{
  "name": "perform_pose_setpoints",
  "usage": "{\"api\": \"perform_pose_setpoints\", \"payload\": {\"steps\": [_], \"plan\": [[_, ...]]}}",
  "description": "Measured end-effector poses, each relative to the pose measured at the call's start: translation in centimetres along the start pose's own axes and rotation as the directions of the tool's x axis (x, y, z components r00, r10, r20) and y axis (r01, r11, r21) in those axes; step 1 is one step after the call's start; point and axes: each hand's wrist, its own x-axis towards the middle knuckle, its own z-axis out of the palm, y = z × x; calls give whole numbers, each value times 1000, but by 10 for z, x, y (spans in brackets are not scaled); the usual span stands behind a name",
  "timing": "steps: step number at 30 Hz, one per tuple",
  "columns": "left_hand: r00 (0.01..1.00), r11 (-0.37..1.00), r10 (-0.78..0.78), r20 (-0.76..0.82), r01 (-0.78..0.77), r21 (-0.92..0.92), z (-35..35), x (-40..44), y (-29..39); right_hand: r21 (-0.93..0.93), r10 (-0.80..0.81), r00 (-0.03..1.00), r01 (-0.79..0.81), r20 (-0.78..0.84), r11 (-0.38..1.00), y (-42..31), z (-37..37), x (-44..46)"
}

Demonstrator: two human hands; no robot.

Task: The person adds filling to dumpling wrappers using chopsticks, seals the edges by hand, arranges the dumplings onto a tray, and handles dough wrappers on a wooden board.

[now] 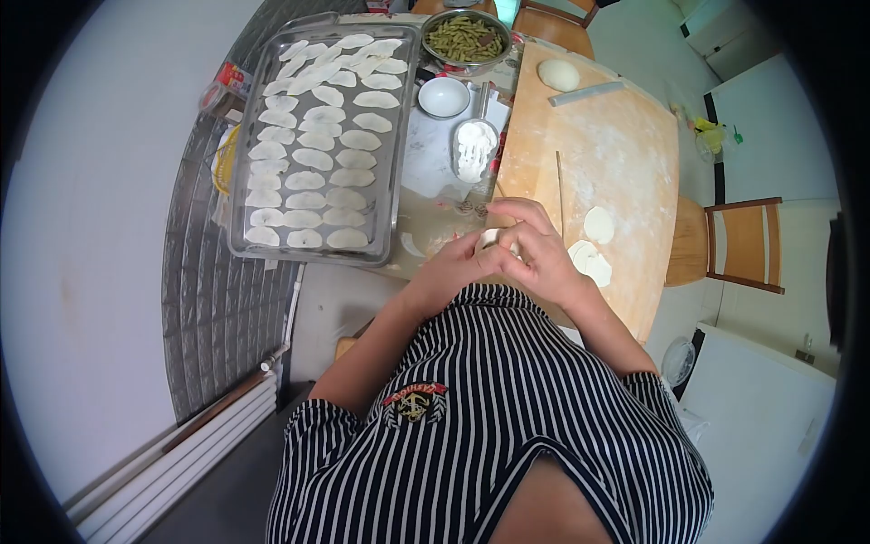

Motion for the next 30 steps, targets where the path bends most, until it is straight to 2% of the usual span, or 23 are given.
{"api": "perform_pose_setpoints", "payload": {"steps": [1, 4, 6, 8, 9, 12, 17, 19, 20, 22, 23, 25, 26, 28, 29, 30], "plan": [[995, 975, 32, 90, -51, 215, -1, -1, 2, 0, 2, 1000, -2, 2, 1000, -1, 0, 2], [990, 989, 49, 131, -66, 134, -6, 1, -2, 7, 33, 999, -33, -13, 999, -4, 3, 9], [987, 993, 37, 156, -54, 108, -14, 0, -2, 55, 120, 993, -119, -19, 991, -9, 8, 10], [985, 963, -80, 154, 37, 266, -22, -2, 6, 110, 182, 983, -179, -19, 978, -13, 11, 14], [983, 964, -85, 165, 39, 262, -22, -2, 8, 165, 242, 970, -236, -18, 958, -15, 12, 14], [995, 966, 51, 83, -71, 249, -26, -3, 11, 186, 271, 962, -262, -20, 947, -12, 21, 18], [988, 964, 29, 152, -68, 258, -41, -3, 26, 185, 252, 960, -226, -126, 956, -12, 36, 27], [987, 992, 22, 156, -41, 116, -46, -3, 29, 230, 331, 924, -285, -193, 930, -19, 39, 33], [986, 992, 26, 163, -46, 118, -49, -4, 30, 225, 328, 923, -283, -199, 932, -22, 38, 37], [980, 992, -17, 198, -9, 127, -58, -2, 34, 24, 142, 968, -140, -206, 990, -24, 34, 47], [983, 997, -9, 185, -4, 74, -58, 0, 32, 25, 131, 969, -128, -210, 991, -23, 33, 50], [989, 978, 131, 63, -139, 152, -54, 0, 40, -144, -18, 966, -19, -257, 989, -25, 33, 53], [989, 977, 136, 60, -144, 158, -57, 0, 43, -130, -30, 958, -8, -285, 991, -29, 33, 57], [989, 996, 82, 119, -84, 8, -64, 1, 51, -149, -14, 945, -37, -327, 988, -33, 35, 64], [989, 996, 84, 121, -86, 12, -67, 1, 56, -166, 8, 930, -74, -368, 983, -34, 35, 65], [988, 995, 85, 131, -91, 38, -70, 1, 63, -100, 79, 922, -126, -380, 987, -34, 37, 64]]}}
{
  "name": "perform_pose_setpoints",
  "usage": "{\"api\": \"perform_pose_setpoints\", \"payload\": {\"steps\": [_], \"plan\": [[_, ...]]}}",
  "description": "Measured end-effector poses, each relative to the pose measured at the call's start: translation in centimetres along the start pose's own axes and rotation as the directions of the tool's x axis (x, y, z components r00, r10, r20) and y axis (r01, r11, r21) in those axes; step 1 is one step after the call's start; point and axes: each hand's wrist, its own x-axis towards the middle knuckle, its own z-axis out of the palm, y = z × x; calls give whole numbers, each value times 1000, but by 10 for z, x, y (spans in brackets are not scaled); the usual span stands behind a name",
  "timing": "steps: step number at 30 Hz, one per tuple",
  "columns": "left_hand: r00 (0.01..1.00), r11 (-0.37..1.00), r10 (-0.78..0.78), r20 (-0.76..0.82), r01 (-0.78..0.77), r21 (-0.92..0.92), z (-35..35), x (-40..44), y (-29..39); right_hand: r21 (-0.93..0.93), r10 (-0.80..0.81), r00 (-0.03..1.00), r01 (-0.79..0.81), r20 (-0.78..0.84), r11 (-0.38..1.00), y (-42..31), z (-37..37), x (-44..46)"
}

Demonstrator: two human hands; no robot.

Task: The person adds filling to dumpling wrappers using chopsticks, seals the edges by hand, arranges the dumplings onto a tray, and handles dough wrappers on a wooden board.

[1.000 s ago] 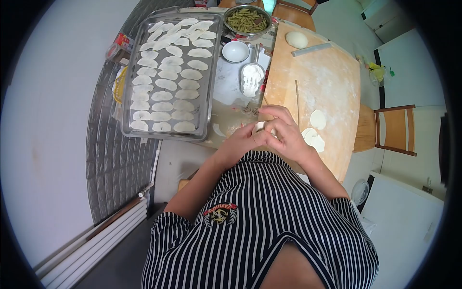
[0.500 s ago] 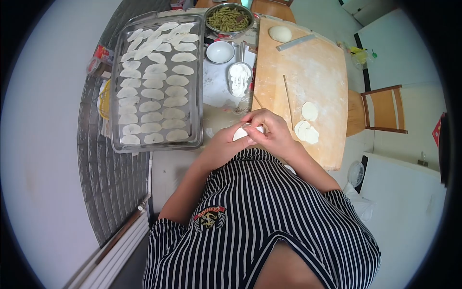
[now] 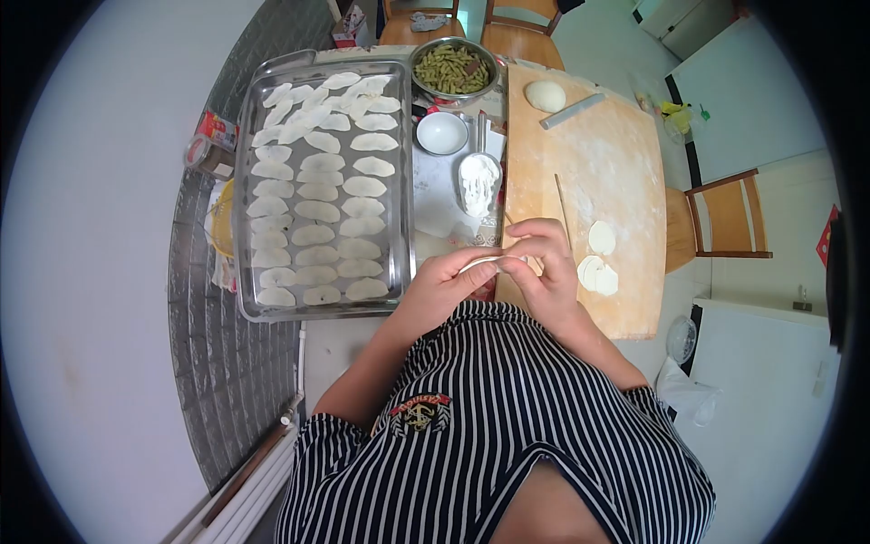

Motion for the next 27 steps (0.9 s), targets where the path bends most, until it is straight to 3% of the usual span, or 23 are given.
{"api": "perform_pose_setpoints", "payload": {"steps": [1, 2, 3, 5, 7, 8, 10, 12, 13, 14, 15, 17, 19, 21, 24, 27], "plan": [[1000, 1000, 4, -8, -4, -16, -1, 0, 4, -3, -2, 1000, 2, -4, 1000, -2, 4, -1], [1000, 999, 8, -15, -9, -32, -2, 1, 8, 240, 184, 982, -170, -39, 956, -4, 10, -1], [1000, 999, 13, -23, -14, -48, -3, 2, 12, 347, 255, 966, -228, -33, 910, -7, 14, 3], [980, 972, 195, -28, -189, 141, -8, 4, 17, 445, 326, 945, -279, -31, 851, -8, 19, 6], [988, 986, 150, -36, -146, 85, -7, 5, 24, 507, 509, 813, -577, 281, 641, 0, 19, -1], [982, 981, 182, -46, -178, 79, -8, 5, 24, 527, 507, 824, -558, 255, 641, 1, 26, -2], [976, 977, 209, -58, -205, 67, -11, 5, 25, 469, 546, 798, -597, 256, 651, -6, 29, 4], [995, 979, 72, -65, -83, -186, -13, 7, 27, 407, 589, 766, -638, 257, 653, -16, 34, 10], [996, 978, 67, -63, -79, -193, -16, 9, 21, 350, 589, 783, -618, 199, 704, -18, 38, 14], [994, 940, 90, -70, -108, -325, -19, 12, 11, 288, 583, 800, -597, 142, 748, -19, 42, 16], [991, 882, 109, -74, -131, -454, -19, 14, 4, 279, 594, 792, -607, 139, 744, -21, 45, 17], [984, 825, 161, -71, -174, -538, -26, 17, 1, 200, 548, 829, -559, 115, 804, -22, 48, 20], [981, 839, 177, -80, -193, -509, -35, 19, 0, 201, 599, 792, -610, 121, 766, -21, 46, 25], [988, 867, 127, -89, -155, -474, -37, 17, 4, 350, 661, 698, -713, 275, 608, -13, 44, 25], [990, 939, 87, -108, -118, -323, -40, 17, 3, 280, 653, 715, -699, 250, 658, -13, 53, 29], [990, 925, 68, -120, -108, -363, -44, 16, 2, 213, 685, 689, -724, 236, 656, -22, 59, 32]]}}
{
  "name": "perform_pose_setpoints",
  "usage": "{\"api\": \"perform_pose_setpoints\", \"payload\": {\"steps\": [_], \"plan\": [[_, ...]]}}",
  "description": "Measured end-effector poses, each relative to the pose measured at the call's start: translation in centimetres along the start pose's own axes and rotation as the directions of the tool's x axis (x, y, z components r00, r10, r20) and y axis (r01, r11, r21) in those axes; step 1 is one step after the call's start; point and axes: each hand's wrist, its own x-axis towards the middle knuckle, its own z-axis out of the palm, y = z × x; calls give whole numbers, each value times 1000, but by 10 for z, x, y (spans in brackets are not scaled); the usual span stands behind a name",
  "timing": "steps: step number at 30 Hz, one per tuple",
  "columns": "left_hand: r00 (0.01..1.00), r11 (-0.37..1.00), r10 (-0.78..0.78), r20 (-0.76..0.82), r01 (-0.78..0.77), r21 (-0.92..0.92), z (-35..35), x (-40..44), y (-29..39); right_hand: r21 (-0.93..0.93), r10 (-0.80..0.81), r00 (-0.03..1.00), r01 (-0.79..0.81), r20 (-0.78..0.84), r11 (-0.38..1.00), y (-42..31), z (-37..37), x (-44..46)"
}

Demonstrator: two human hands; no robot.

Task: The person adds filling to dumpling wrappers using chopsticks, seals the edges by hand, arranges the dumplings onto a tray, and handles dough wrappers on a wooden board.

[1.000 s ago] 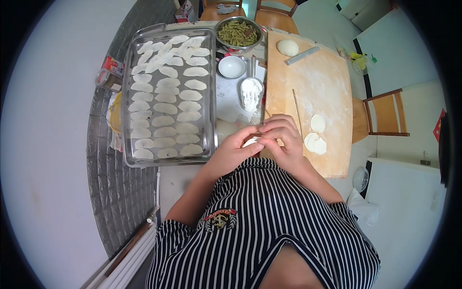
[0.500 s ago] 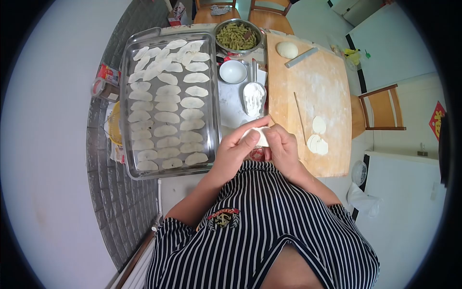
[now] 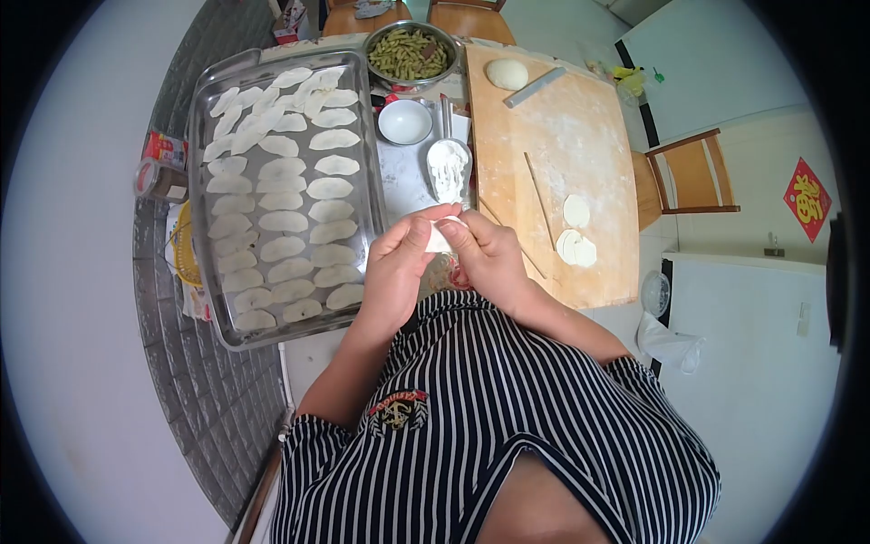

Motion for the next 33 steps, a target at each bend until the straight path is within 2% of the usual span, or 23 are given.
{"api": "perform_pose_setpoints", "payload": {"steps": [3, 6, 7, 8, 9, 11, 13, 15, 17, 21, 23, 25, 28, 30, 31, 32, 33], "plan": [[994, 997, -36, -99, 28, -78, 0, 0, 0, -85, -28, 999, 27, -17, 996, 1, 0, 1], [998, 999, -36, -54, 35, -16, -3, -1, 6, -135, 20, 999, -15, 39, 991, 4, -4, -1], [999, 999, -36, -40, 36, 5, -7, -1, 7, -177, -50, 996, 62, 76, 982, 6, -4, -2], [990, 971, -130, -52, 137, 195, -18, 1, 6, -215, -117, 986, 139, 115, 967, 10, -4, -4], [972, 897, -219, -81, 233, 377, -24, 1, 4, -214, -114, 987, 137, 116, 967, 14, -4, -4], [974, 922, -204, -96, 225, 315, -21, -1, 2, -311, -151, 983, 177, 106, 934, 20, -3, -4], [976, 944, -188, -112, 211, 253, -14, 0, 2, -270, -96, 992, 114, 80, 956, 14, -3, -3], [993, 989, -92, -72, 83, -122, -7, 0, 3, -228, -42, 998, 53, 51, 972, 6, -5, -3], [995, 993, -80, -63, 74, -95, -11, -1, -4, -207, 39, 998, -27, 54, 978, 0, -8, -2], [994, 995, -90, -58, 87, -56, -22, -3, -6, -197, -1, 997, 16, 77, 980, 13, -5, 0], [995, 998, -60, -86, 56, -40, -20, -4, -8, -229, 20, 1000, -17, 10, 973, 10, -4, -1], [997, 998, -27, -74, 23, -52, -13, -7, -4, -230, 34, 998, -23, 44, 973, 10, -5, -1], [977, 988, -132, -168, 144, 61, -16, -9, -12, -295, 70, 995, -48, 66, 954, 9, -4, 0], [974, 984, -133, -185, 152, 95, -20, -12, -16, -323, -2, 996, 31, 90, 946, 12, -3, -1], [971, 979, -126, -204, 155, 133, -22, -13, -17, -312, 77, 991, -40, 106, 949, 10, -4, -2], [971, 979, -130, -200, 158, 132, -24, -13, -20, -312, 79, 992, -44, 101, 949, 10, -4, -2], [965, 989, -137, -224, 147, 30, -27, -13, -24, -275, 82, 988, -44, 128, 961, 11, -3, -1]]}}
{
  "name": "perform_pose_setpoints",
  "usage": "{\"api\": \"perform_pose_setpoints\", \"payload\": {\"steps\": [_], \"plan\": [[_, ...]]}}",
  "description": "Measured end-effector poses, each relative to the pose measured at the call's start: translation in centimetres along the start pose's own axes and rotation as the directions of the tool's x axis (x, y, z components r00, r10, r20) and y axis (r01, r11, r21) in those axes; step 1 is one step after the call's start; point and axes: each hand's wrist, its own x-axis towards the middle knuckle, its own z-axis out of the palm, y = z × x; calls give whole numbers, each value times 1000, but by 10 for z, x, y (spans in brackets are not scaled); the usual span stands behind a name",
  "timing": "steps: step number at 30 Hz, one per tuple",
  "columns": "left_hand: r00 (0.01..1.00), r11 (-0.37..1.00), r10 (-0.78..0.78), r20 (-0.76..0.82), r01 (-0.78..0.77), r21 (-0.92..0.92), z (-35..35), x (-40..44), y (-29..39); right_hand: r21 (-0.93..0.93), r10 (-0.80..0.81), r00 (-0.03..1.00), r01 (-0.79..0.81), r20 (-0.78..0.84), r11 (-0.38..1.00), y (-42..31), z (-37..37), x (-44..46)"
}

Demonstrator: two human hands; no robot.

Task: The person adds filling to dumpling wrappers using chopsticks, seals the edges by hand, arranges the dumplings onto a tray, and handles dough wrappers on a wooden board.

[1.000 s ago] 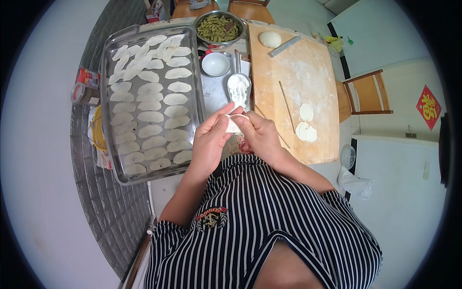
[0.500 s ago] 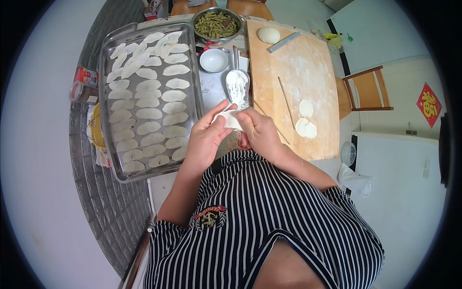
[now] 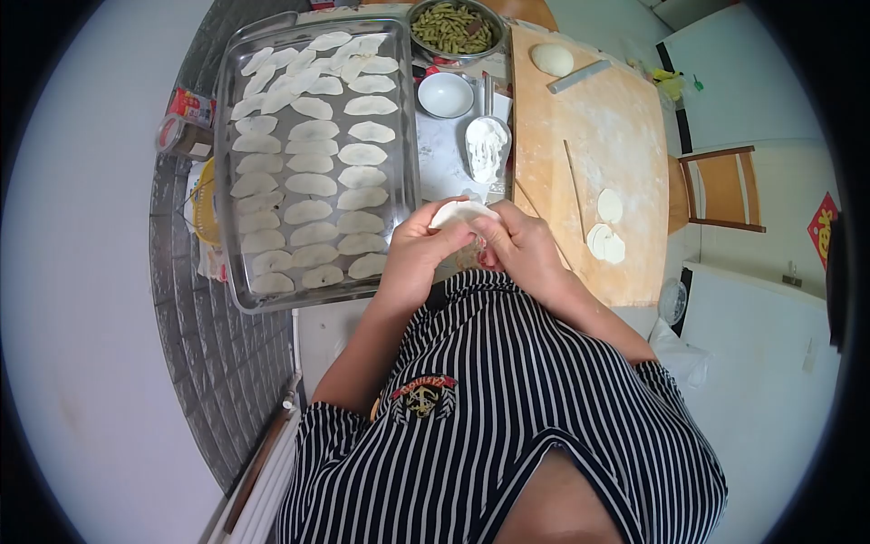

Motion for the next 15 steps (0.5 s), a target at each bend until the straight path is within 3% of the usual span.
{"api": "perform_pose_setpoints", "payload": {"steps": [1, 4, 9, 11, 14, 15], "plan": [[1000, 995, -11, -24, 8, -104, -1, -1, 0, 38, -6, 1000, 5, 28, 999, 0, 1, 0], [999, 999, -6, -44, 4, -39, -8, -8, 5, 150, 14, 994, -31, 112, 988, 18, 8, 5], [999, 1000, -27, -43, 28, 12, -30, -12, -1, 156, 36, 983, -65, 180, 986, 9, 11, 11], [986, 995, 88, -141, -94, -41, -39, -8, -17, 184, 32, 980, -69, 194, 981, 21, 14, 14], [961, 965, 163, -222, -109, 237, -39, -12, -4, 233, 34, 976, -85, 213, 969, 20, 12, 17], [945, 963, 195, -261, -135, 232, -47, -10, -2, 250, 21, 982, -68, 186, 966, 18, 8, 17]]}}
